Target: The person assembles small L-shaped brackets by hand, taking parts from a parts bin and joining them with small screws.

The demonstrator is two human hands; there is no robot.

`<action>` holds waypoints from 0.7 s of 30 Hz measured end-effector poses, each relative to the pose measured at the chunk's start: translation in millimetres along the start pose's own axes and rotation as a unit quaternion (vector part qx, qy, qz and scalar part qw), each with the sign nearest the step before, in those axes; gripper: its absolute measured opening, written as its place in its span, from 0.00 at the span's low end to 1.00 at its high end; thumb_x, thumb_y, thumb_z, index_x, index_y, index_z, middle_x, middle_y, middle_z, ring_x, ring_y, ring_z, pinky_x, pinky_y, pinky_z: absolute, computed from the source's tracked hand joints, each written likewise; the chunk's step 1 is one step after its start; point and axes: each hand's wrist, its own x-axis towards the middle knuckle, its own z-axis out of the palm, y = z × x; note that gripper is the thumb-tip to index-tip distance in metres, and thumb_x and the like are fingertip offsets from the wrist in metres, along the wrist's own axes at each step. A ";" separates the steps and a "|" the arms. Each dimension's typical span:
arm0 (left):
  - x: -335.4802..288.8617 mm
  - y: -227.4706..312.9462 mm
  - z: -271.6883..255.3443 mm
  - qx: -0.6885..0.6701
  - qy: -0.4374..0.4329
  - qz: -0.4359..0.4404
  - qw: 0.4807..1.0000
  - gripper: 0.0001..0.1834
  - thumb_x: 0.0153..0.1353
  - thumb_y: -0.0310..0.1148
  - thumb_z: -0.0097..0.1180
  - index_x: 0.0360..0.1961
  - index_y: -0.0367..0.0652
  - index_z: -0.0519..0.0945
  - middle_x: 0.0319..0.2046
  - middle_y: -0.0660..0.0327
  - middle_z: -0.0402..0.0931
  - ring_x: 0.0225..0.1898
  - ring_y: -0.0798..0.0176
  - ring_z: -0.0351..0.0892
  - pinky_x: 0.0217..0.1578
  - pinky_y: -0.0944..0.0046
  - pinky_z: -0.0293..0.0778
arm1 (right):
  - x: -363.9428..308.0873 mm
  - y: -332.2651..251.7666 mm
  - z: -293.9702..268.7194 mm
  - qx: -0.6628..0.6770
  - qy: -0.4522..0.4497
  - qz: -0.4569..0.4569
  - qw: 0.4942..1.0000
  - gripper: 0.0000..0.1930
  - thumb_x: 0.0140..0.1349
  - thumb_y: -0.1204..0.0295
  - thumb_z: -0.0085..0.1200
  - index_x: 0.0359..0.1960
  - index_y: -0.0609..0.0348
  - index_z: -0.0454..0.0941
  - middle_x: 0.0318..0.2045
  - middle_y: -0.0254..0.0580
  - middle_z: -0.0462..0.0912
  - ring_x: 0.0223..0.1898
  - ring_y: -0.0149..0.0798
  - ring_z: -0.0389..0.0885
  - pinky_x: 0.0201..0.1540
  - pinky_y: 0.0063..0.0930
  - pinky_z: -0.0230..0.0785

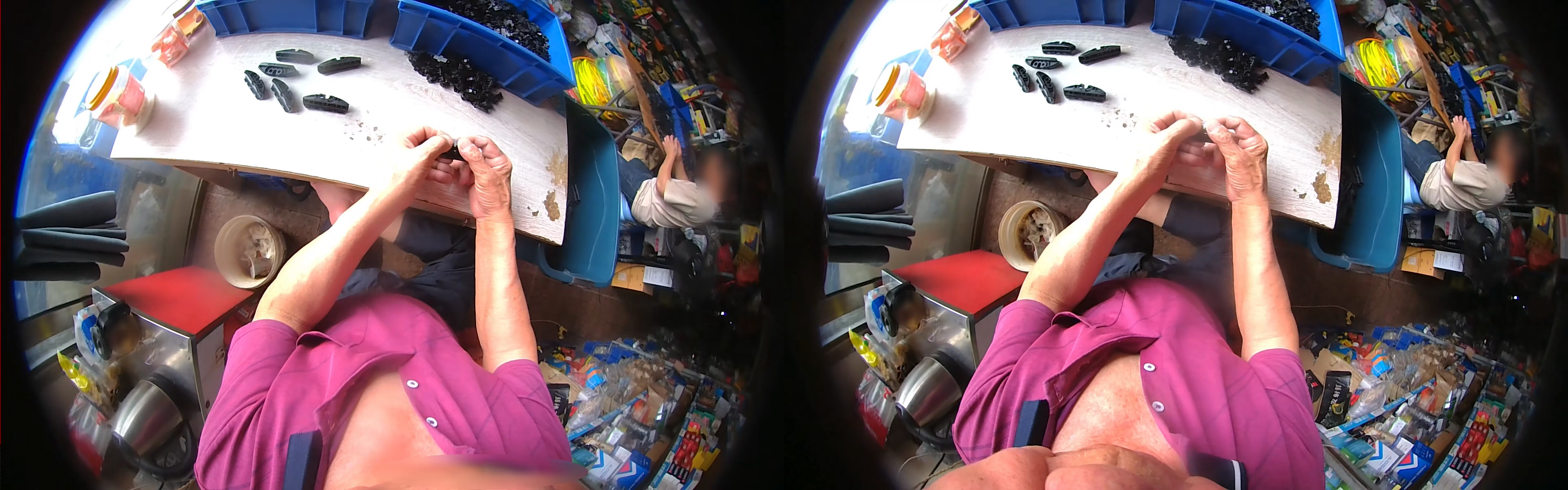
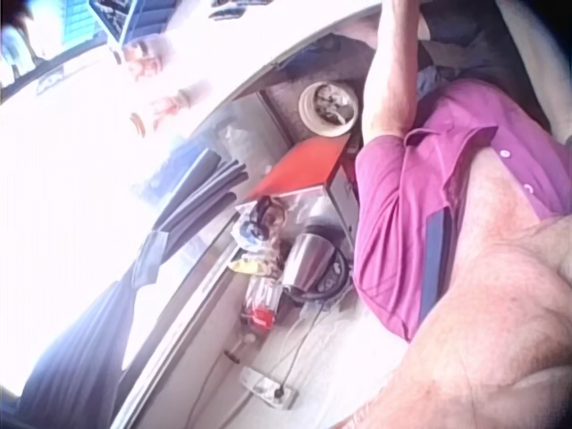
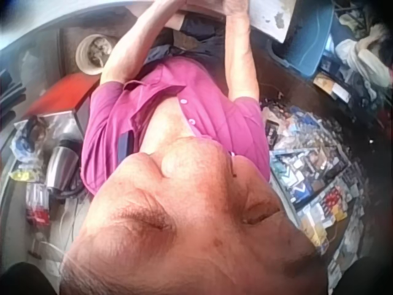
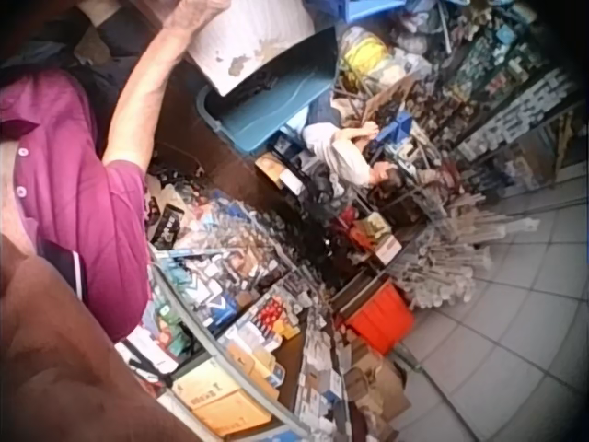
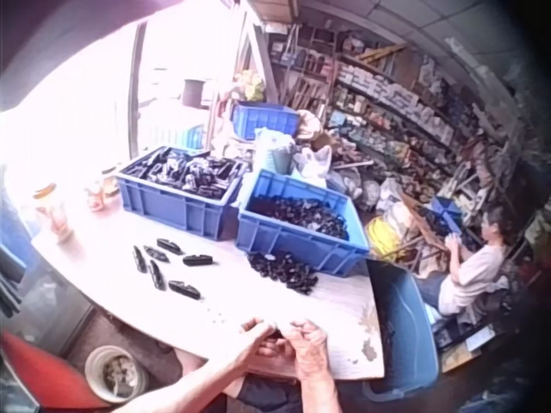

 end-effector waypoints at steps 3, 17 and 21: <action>2.5 -4.2 -7.0 -0.028 -0.027 0.019 0.999 0.06 0.60 0.31 0.58 0.35 0.42 0.78 0.29 0.63 0.79 0.32 0.71 0.82 0.30 0.73 0.78 | -1.5 -1.2 5.1 0.007 -0.006 0.001 1.000 0.08 0.56 0.71 0.65 0.36 0.58 0.81 0.22 0.29 0.80 0.19 0.20 0.71 0.27 0.13 0.66; -2.6 5.2 -11.9 0.057 -0.098 0.002 0.994 0.15 0.58 0.27 0.60 0.48 0.42 0.78 0.33 0.67 0.79 0.29 0.78 0.74 0.32 0.77 0.71 | 0.7 12.0 -6.8 0.062 0.026 -0.047 0.997 0.10 0.54 0.71 0.67 0.35 0.59 0.81 0.24 0.28 0.82 0.19 0.18 0.68 0.25 0.12 0.59; -3.3 7.0 -10.5 0.065 -0.100 0.005 0.993 0.15 0.58 0.28 0.61 0.48 0.42 0.78 0.33 0.67 0.79 0.28 0.79 0.73 0.31 0.78 0.70 | 0.8 8.3 -4.7 0.053 0.028 -0.023 0.998 0.10 0.54 0.71 0.68 0.35 0.58 0.82 0.23 0.27 0.81 0.19 0.18 0.68 0.25 0.13 0.59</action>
